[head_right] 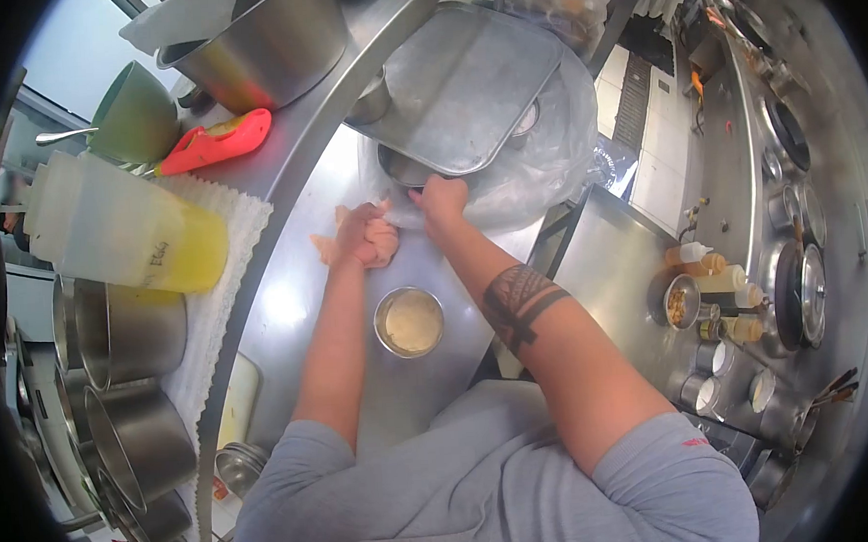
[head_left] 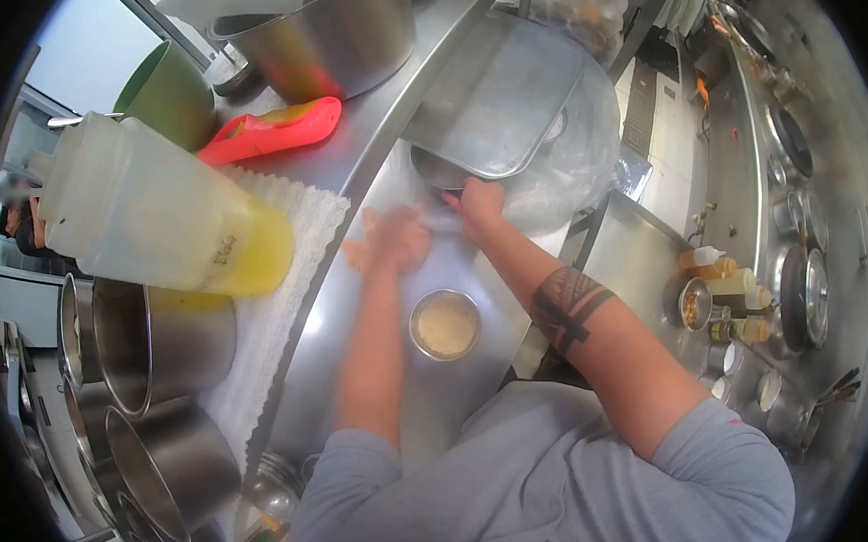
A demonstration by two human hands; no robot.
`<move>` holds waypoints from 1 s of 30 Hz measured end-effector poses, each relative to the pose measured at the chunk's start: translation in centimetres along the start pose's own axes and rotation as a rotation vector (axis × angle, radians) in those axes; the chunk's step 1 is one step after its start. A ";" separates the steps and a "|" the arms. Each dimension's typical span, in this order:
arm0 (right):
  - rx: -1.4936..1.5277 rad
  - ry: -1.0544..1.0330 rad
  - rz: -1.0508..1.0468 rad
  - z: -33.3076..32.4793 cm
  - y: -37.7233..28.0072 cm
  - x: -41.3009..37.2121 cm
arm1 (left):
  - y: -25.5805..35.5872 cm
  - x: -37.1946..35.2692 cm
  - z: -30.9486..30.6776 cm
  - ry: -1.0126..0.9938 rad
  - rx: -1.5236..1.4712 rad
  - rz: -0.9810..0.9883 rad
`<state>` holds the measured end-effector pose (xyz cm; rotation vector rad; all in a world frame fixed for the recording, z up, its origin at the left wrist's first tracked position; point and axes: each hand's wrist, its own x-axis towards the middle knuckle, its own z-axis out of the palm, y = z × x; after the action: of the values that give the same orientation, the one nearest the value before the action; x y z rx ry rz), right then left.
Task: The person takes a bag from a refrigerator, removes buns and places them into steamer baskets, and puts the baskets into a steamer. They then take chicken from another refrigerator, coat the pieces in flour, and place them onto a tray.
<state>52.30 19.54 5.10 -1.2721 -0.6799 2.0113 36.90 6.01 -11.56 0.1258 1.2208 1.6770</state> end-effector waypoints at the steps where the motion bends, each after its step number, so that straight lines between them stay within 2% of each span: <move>1: 0.001 0.007 0.004 -0.6 0.2 0.0 | 2.3 -2.5 1.8 0.000 0.002 -0.008; 3: -0.038 -0.212 0.033 -2.3 0.0 0.0 | 5.6 -5.7 4.5 -0.078 -0.084 -0.272; 4: -0.029 -0.204 0.028 -2.4 -1.3 -1.3 | 4.8 -5.0 3.6 -0.085 -0.075 -0.279; 6: -0.097 -0.020 -0.063 -2.3 -5.2 -5.0 | 1.6 -2.7 1.0 -0.097 0.582 0.279; 7: -0.093 -0.010 -0.065 -3.2 -5.5 -4.0 | 2.4 -4.1 2.5 -0.106 0.584 0.273; 9: 0.088 -0.196 0.017 -4.8 -6.3 0.0 | 6.2 -7.8 7.0 0.089 -0.088 -0.201; 14: 0.064 -0.075 -0.067 -6.5 -8.3 0.3 | 5.6 -6.9 5.9 0.065 -0.135 -0.199; 16: 0.127 -0.075 -0.055 -7.9 -8.8 0.3 | 5.5 -7.3 6.3 0.033 -0.158 -0.225; 18: 0.116 -0.101 -0.049 -8.8 -9.0 0.7 | 6.0 -8.4 7.5 0.129 -0.129 -0.153; 21: 0.153 -0.154 -0.065 -9.2 -9.7 0.3 | 6.2 -9.0 7.3 0.114 -0.166 -0.141; 22: 0.198 -0.171 -0.079 -9.3 -9.8 -0.1 | 7.3 -10.9 8.7 0.121 -0.173 -0.119; 23: 0.193 -0.194 -0.074 -9.5 -10.0 -0.9 | 9.1 -14.1 11.3 0.251 0.044 -0.050; 24: 0.114 -0.118 -0.105 -9.8 -10.4 -1.9 | 10.2 -16.5 12.6 0.385 0.263 0.015; 25: 0.037 -0.039 -0.135 -10.4 -10.3 -3.0 | 10.1 -17.6 11.8 0.404 0.262 0.028; 26: 0.038 -0.057 -0.126 -11.7 -9.7 -3.8 | 9.8 -18.4 10.8 0.520 0.513 0.166; 27: -0.153 -0.163 -0.103 -13.2 -9.2 -4.7 | 9.5 -19.2 10.0 0.632 0.764 0.301; 28: -0.350 -0.265 -0.079 -14.4 -8.5 -5.7 | 10.3 -21.2 11.4 0.659 0.733 0.397; 29: -0.364 -0.279 -0.071 -15.1 -8.2 -7.3 | 11.5 -23.7 14.1 0.685 0.696 0.490; 30: -0.454 -0.512 0.003 -15.3 -8.5 -9.4 | 12.3 -25.6 16.7 0.691 0.720 0.559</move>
<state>71.42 19.21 10.62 -0.9795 -1.4402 2.2850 50.96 -2.18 17.05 0.3729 2.4679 1.7070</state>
